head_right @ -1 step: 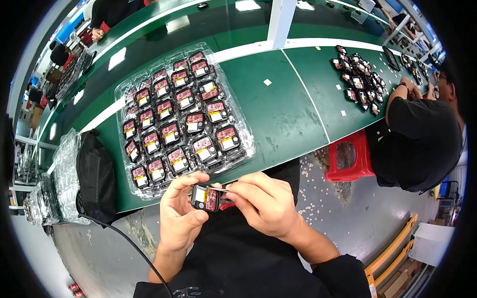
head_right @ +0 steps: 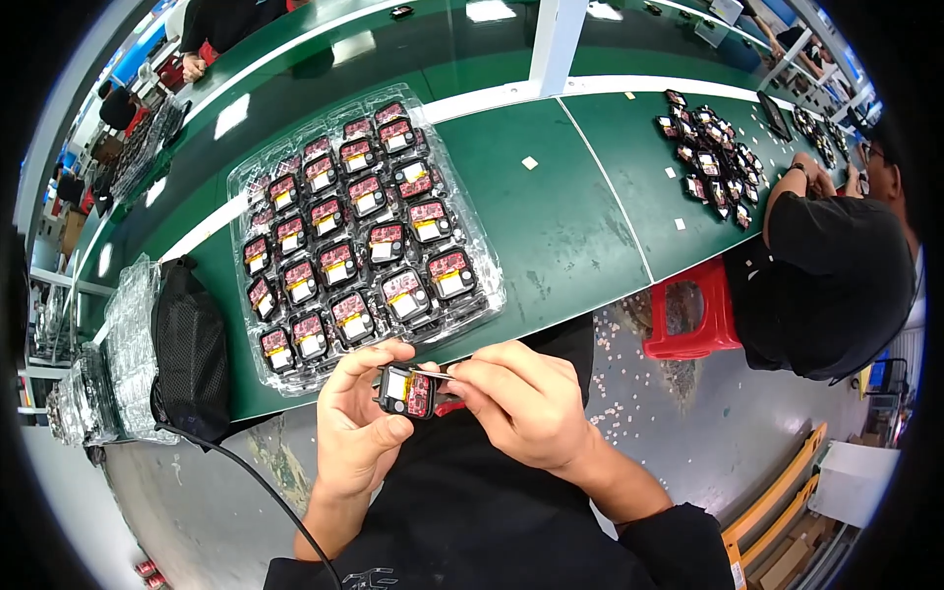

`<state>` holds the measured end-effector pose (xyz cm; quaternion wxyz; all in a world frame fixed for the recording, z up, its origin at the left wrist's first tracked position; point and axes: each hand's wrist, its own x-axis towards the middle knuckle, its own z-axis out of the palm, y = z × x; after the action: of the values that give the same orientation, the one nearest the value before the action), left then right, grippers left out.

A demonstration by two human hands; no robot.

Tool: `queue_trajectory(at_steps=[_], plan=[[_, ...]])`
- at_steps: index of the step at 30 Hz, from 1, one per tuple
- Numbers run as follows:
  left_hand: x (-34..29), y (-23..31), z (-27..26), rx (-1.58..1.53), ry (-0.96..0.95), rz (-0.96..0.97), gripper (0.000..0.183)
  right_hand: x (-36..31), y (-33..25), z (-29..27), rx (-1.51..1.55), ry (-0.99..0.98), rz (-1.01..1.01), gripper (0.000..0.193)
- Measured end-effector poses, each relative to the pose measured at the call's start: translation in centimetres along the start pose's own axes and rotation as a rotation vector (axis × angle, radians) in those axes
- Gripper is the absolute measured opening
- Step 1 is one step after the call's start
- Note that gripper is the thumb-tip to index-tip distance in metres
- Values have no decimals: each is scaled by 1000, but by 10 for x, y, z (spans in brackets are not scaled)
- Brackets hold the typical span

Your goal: Assembling small electronic game cartridge components on an industrial production line using tweezers.

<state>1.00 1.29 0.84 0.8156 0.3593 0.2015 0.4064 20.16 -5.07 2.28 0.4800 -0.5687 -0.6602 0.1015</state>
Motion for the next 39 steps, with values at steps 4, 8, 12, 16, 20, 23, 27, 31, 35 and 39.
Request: queue_trajectory(at_steps=[4, 8, 12, 16, 20, 23, 27, 31, 35, 39], plan=[[-2, 0, 0, 40, 10, -1, 58, -2, -2, 4, -79, 27, -36, 19], [-2, -2, 1, 31, 16, 13, 57, -5, -1, 10, -147, 76, -82, 20], [-2, -1, 1, 58, 19, 46, 57, -1, -2, 12, -199, 75, -141, 21], [-4, 3, -4, 91, 6, 71, 57, 3, -3, 11, -176, 31, -128, 22], [3, 26, -14, 194, 4, 273, 58, 6, 1, 2, -65, 74, 3, 19], [21, 60, -27, 499, 175, 532, 55, 5, 10, -9, -52, 143, 62, 16], [70, 95, -57, 977, 459, 582, 35, 0, 14, -9, -13, 145, 102, 16], [114, 122, -89, 1498, 504, 640, 22, -3, 13, -9, -14, 139, 111, 15], [130, 127, -102, 1687, 493, 601, 22, -9, 23, -16, -57, 184, 144, 14], [130, 120, -100, 1862, 395, 595, 30, -16, 37, -27, -142, 247, 276, 14]])
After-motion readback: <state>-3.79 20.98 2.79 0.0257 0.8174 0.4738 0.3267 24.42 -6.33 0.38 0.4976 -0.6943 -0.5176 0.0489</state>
